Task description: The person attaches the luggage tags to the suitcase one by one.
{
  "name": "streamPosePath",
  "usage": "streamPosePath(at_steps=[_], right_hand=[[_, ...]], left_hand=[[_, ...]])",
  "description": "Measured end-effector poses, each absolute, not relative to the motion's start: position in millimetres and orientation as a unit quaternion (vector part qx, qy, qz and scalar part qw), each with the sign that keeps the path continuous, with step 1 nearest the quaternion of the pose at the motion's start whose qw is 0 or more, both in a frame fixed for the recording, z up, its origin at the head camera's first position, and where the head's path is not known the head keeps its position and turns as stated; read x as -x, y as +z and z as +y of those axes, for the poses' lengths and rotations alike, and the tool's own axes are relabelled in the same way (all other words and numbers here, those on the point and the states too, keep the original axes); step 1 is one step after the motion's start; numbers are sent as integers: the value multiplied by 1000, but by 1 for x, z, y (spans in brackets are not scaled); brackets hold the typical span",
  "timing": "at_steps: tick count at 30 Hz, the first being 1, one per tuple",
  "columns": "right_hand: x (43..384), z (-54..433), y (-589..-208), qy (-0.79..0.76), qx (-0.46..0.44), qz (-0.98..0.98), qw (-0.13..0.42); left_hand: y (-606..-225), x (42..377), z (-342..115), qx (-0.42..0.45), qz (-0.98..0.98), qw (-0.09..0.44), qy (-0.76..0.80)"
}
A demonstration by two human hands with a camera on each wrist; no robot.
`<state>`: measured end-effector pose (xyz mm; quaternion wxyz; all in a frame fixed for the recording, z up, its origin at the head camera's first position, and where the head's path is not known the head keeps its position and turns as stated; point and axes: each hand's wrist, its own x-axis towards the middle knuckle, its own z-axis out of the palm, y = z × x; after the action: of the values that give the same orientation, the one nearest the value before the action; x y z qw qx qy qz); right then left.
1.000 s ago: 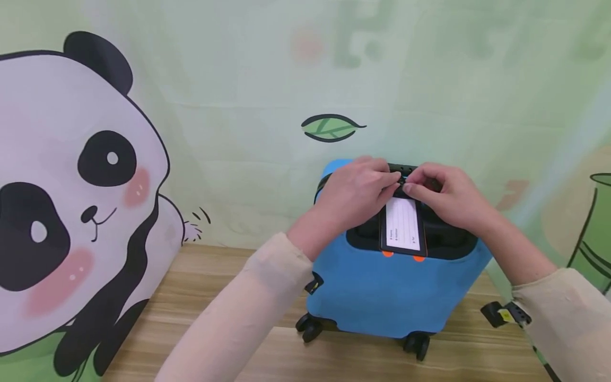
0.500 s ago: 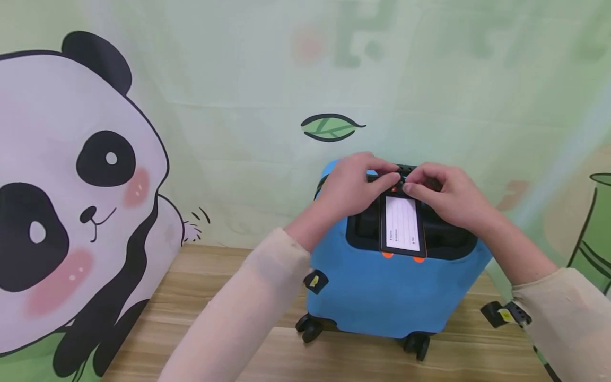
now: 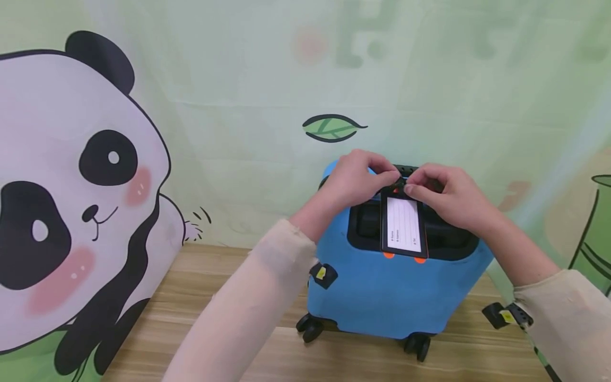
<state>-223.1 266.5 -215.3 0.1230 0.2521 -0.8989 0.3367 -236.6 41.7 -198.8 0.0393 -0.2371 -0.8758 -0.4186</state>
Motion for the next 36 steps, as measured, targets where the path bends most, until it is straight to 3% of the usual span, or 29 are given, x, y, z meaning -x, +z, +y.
streamPosePath(at_steps=[8,18,26,36], right_hand=[[223,266,-215,338,-251,-899,123],[223,266,-216,340,-249,-898,123],[222,265,-213,343,-256,-896,123],[221,267,-212,344,-259,-894,123]], left_hand=[[-200,236,42,237,-870,49,-429],[-207,233,46,252,-862,105,-427],[-206,236,41,282,-852,80,-434],[-211,234,46,282,-855,117,-418]])
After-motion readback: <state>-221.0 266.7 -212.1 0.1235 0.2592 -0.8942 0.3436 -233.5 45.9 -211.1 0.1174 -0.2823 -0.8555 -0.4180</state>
